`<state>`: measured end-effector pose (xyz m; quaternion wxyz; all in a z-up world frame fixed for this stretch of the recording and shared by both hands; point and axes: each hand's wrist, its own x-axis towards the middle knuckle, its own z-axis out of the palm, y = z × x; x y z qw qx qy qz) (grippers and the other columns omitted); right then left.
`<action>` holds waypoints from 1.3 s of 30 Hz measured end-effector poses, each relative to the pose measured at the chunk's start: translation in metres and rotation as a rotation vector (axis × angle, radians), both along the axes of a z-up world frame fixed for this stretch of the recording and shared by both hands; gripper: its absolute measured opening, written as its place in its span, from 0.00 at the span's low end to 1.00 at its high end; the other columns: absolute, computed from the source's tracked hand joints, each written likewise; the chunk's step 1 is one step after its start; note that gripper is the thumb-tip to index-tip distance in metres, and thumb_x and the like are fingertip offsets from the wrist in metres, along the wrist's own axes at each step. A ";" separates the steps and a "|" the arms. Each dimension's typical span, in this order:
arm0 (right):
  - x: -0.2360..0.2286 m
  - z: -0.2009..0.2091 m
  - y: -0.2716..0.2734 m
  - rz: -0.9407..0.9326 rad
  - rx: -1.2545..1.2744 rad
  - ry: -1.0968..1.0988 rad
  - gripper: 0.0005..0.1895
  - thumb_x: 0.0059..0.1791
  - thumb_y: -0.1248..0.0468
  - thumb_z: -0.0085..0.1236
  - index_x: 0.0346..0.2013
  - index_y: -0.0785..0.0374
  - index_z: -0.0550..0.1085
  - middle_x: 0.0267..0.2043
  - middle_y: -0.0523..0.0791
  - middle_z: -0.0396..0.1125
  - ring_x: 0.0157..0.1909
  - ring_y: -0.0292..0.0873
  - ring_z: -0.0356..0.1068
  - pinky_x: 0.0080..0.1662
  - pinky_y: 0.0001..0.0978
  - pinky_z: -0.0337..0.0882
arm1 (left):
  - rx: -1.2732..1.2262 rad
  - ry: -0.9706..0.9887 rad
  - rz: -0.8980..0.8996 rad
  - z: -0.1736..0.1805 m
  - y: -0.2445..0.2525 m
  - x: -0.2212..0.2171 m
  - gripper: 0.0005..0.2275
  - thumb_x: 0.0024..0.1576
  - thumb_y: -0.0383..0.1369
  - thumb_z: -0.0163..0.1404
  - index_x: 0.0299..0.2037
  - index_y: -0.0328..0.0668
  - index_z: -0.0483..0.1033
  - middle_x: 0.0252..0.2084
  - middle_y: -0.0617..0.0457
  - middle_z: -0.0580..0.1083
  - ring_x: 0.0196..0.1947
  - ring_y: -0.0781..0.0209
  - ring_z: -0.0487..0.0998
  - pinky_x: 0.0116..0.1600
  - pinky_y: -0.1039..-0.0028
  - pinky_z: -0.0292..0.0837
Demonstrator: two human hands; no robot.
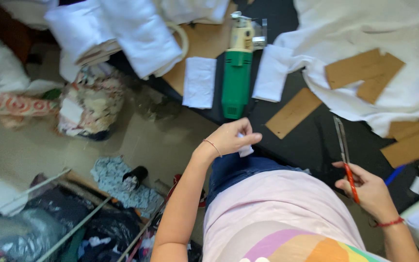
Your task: The person uses a cardboard template and a blue pen to mark a white fabric laid on a table. They then use red-handled scissors to cut the marked fabric into rectangular pieces, stacking the cut pieces on the table.
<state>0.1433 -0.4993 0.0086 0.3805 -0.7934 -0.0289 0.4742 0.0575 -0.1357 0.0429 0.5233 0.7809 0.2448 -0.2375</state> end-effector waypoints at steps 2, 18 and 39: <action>-0.006 -0.005 0.005 -0.035 0.028 -0.002 0.24 0.35 0.65 0.57 0.45 0.63 0.70 0.23 0.42 0.56 0.25 0.33 0.50 0.29 0.19 0.53 | -0.207 0.219 -0.097 -0.017 0.032 -0.040 0.11 0.45 0.44 0.48 0.21 0.50 0.63 0.24 0.62 0.67 0.25 0.71 0.63 0.31 0.79 0.56; -0.043 -0.027 -0.050 0.162 -0.613 -0.299 0.22 0.34 0.62 0.59 0.42 0.54 0.70 0.24 0.39 0.67 0.23 0.33 0.65 0.32 0.21 0.63 | 0.007 0.548 -0.196 0.034 0.075 -0.015 0.13 0.48 0.43 0.42 0.39 0.49 0.71 0.38 0.58 0.72 0.37 0.64 0.71 0.42 0.75 0.64; -0.039 0.004 -0.063 0.154 -0.689 -0.720 0.20 0.37 0.63 0.55 0.45 0.57 0.70 0.35 0.45 0.62 0.37 0.47 0.63 0.34 0.39 0.66 | 0.613 -0.432 -0.166 -0.078 -0.112 0.199 0.25 0.35 0.40 0.59 0.40 0.50 0.61 0.35 0.53 0.70 0.37 0.50 0.70 0.37 0.63 0.62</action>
